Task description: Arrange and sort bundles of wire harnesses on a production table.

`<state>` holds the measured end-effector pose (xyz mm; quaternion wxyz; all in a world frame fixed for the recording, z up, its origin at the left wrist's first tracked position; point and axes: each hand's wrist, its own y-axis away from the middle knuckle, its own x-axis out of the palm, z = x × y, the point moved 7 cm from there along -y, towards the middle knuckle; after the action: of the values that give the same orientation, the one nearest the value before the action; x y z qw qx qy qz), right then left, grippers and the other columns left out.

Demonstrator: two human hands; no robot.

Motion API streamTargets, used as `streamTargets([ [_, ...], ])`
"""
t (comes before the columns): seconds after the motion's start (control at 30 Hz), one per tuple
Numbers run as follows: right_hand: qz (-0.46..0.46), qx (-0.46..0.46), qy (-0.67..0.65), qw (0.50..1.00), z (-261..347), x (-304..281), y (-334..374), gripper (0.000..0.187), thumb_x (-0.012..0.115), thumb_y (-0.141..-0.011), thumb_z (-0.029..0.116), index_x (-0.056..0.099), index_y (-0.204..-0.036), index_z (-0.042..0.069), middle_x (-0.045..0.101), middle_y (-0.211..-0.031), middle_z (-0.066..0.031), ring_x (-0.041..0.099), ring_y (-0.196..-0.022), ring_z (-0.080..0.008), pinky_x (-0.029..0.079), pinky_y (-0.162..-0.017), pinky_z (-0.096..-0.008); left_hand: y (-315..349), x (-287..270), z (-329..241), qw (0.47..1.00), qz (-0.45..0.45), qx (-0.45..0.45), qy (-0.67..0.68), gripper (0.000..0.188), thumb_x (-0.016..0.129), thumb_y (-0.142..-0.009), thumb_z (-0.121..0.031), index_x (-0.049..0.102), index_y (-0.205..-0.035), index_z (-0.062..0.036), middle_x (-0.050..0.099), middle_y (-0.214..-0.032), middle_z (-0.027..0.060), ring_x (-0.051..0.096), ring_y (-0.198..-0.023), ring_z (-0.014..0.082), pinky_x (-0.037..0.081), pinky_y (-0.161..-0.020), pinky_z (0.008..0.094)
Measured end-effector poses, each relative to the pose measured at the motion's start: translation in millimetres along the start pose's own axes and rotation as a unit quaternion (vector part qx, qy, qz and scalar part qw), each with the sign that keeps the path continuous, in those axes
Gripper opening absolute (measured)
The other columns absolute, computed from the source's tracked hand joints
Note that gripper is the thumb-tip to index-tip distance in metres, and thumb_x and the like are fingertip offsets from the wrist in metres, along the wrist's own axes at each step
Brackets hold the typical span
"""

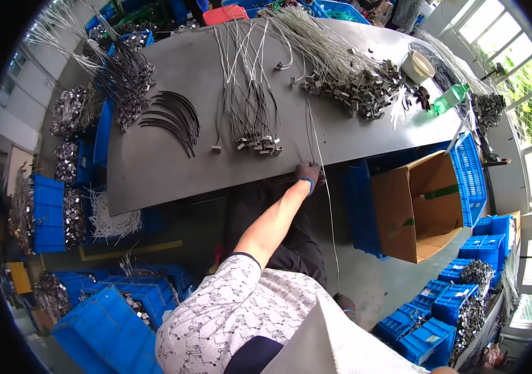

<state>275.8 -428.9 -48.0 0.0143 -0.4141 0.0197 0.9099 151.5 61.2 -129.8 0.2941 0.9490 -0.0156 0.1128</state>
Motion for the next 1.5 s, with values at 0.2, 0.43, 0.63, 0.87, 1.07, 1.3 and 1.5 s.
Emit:
streamTargets([
  [0.2, 0.333, 0.334, 0.137, 0.871, -55, 31, 51, 0.03, 0.058, -0.086, 0.028, 0.071, -0.104, 0.007, 0.069, -0.109, -0.0218, 0.066, -0.106, -0.0403, 0.053, -0.087, -0.0486, 53, 16, 3, 0.992, 0.024, -0.051, 0.113, 0.01, 0.062, -0.095, -0.015, 0.058, -0.094, -0.0058, 0.066, -0.073, 0.0081, 0.067, -0.059, 0.021, 0.058, -0.052, 0.0365],
  [0.43, 0.402, 0.328, 0.188, 0.834, -105, 36, 98, 0.029, 0.059, -0.083, 0.021, 0.072, -0.105, 0.008, 0.068, -0.111, -0.0228, 0.066, -0.106, -0.0394, 0.053, -0.088, -0.0476, 55, -24, -192, 0.963, 0.017, 0.225, 0.148, 0.02, 0.055, -0.101, -0.023, 0.055, -0.095, -0.0041, 0.069, -0.081, 0.0115, 0.068, -0.059, 0.0225, 0.059, -0.052, 0.0359],
  [0.63, 0.418, 0.329, 0.208, 0.821, -130, 37, 77, 0.027, 0.059, -0.082, 0.019, 0.072, -0.103, 0.009, 0.069, -0.11, -0.0204, 0.065, -0.107, -0.0387, 0.053, -0.089, -0.0459, 69, -61, -285, 0.916, -0.059, 0.382, 0.105, 0.02, 0.055, -0.102, -0.023, 0.054, -0.093, -0.0046, 0.066, -0.073, 0.01, 0.068, -0.057, 0.0219, 0.058, -0.051, 0.0351],
  [0.87, 0.389, 0.297, 0.201, 0.849, -109, 38, 47, 0.028, 0.059, -0.083, 0.019, 0.071, -0.106, 0.009, 0.069, -0.111, -0.0202, 0.065, -0.108, -0.0384, 0.053, -0.089, -0.0459, 55, -87, -252, 0.931, -0.094, 0.308, 0.172, 0.021, 0.056, -0.101, -0.022, 0.054, -0.09, -0.0044, 0.063, -0.069, 0.0085, 0.066, -0.056, 0.0208, 0.058, -0.052, 0.0335],
  [1.07, 0.336, 0.304, 0.163, 0.877, -126, 56, 38, 0.028, 0.058, -0.084, 0.018, 0.071, -0.107, 0.009, 0.068, -0.113, -0.0211, 0.065, -0.109, -0.0382, 0.053, -0.09, -0.0461, 103, -45, -158, 0.908, 0.156, 0.301, -0.245, 0.024, 0.064, -0.094, -0.027, 0.066, -0.096, -0.003, 0.066, -0.074, 0.0071, 0.064, -0.066, 0.0156, 0.052, -0.062, 0.0307],
  [1.3, 0.203, 0.153, 0.144, 0.956, -60, 45, -77, 0.031, 0.048, -0.097, 0.028, 0.068, -0.107, 0.008, 0.068, -0.105, -0.0222, 0.064, -0.099, -0.0432, 0.053, -0.081, -0.0513, 92, -60, -148, 0.969, 0.056, 0.216, -0.106, 0.031, 0.067, -0.094, -0.03, 0.069, -0.079, -0.003, 0.064, -0.069, 0.0015, 0.058, -0.066, 0.0109, 0.047, -0.063, 0.0297],
  [1.5, -0.127, -0.003, -0.235, 0.964, 113, -3, -310, 0.028, 0.053, -0.101, 0.023, 0.064, -0.112, -0.001, 0.069, -0.098, -0.0204, 0.068, -0.092, -0.0278, 0.052, -0.08, -0.0362, 140, -49, -129, 0.941, 0.069, 0.269, -0.191, 0.027, 0.072, -0.092, -0.026, 0.073, -0.089, 0.0009, 0.071, -0.077, 0.0027, 0.059, -0.076, 0.0071, 0.049, -0.068, 0.0298],
])
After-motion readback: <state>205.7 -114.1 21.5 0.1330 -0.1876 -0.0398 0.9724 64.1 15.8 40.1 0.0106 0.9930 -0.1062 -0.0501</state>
